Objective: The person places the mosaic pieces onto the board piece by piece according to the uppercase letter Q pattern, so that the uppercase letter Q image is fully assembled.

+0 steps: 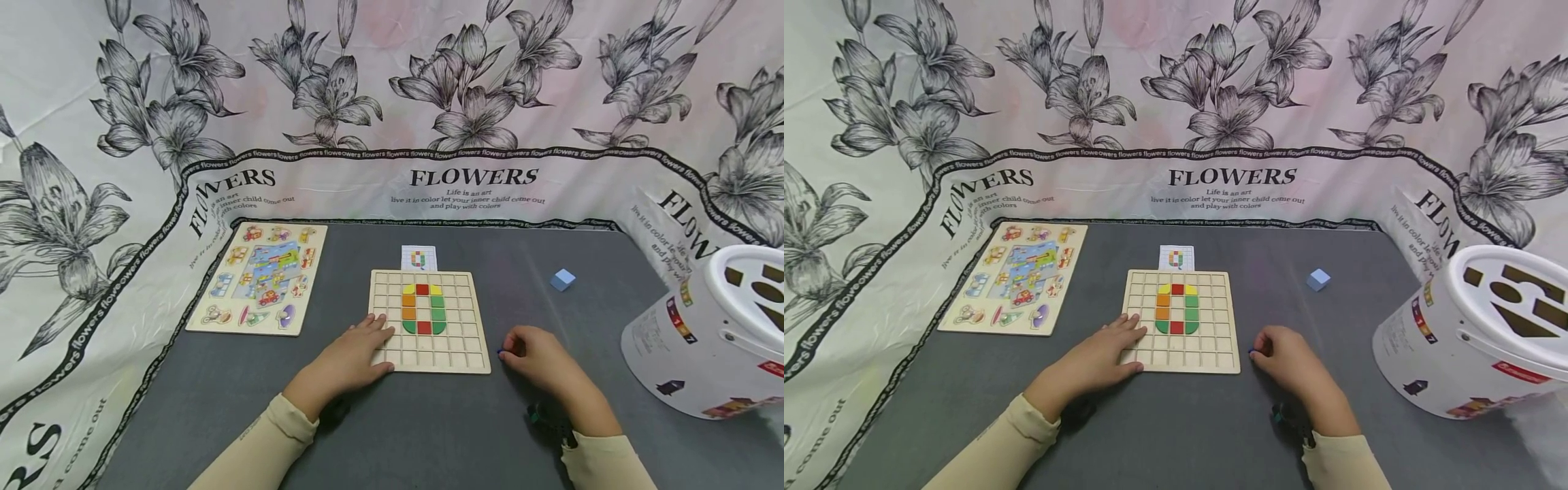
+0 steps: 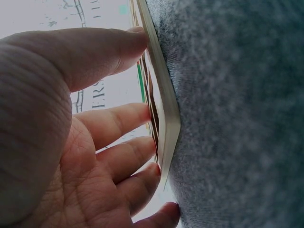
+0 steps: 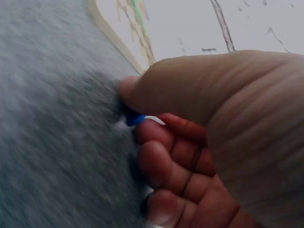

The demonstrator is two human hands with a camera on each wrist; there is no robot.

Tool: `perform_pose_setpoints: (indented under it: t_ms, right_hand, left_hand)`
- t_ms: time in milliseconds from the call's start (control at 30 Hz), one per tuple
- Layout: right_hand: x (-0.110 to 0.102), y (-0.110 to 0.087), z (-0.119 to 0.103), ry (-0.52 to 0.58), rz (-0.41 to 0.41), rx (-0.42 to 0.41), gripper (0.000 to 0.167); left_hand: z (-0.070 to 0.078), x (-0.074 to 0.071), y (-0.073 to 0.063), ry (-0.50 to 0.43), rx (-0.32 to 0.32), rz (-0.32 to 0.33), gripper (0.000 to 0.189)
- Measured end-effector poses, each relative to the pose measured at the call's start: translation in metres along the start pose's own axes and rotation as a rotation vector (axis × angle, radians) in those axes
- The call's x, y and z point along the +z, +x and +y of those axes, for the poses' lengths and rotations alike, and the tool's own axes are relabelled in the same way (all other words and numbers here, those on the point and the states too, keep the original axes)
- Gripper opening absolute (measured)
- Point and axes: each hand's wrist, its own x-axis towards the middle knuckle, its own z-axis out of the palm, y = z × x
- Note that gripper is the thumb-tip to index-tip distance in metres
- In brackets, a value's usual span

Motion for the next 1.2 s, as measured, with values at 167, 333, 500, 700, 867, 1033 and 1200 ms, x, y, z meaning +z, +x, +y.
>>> perform_pose_setpoints:
  t_ms: [167,333,500,700,867,1033,1200]
  right_hand:
    - [0.005,0.007,-0.013,-0.041,0.028,-0.028,0.015]
    - [0.014,0.021,-0.04,-0.033,0.039,-0.065,0.011]
    - [0.029,0.034,-0.064,-0.038,0.013,-0.176,0.016]
    - [0.043,0.042,-0.073,-0.041,-0.028,-0.233,0.017]
    - [0.044,0.04,-0.067,-0.002,-0.007,-0.187,0.012]
    - [0.043,0.038,-0.061,-0.01,-0.023,-0.166,0.008]
    - [0.046,0.038,-0.062,0.006,-0.023,-0.159,0.009]
  left_hand:
    - [0.002,0.001,0.001,0.003,0.006,-0.002,0.069]
    - [0.003,0.001,0.002,0.001,0.006,0.001,0.069]
    - [0.003,0.002,0.003,0.003,-0.001,-0.003,0.069]
    - [0.003,0.002,0.002,0.002,-0.006,-0.005,0.069]
    - [0.002,0.002,0.002,-0.002,-0.005,0.0,0.069]
    - [0.002,0.002,0.002,-0.005,-0.001,-0.001,0.069]
    - [0.003,0.002,0.001,-0.005,0.0,0.002,0.07]
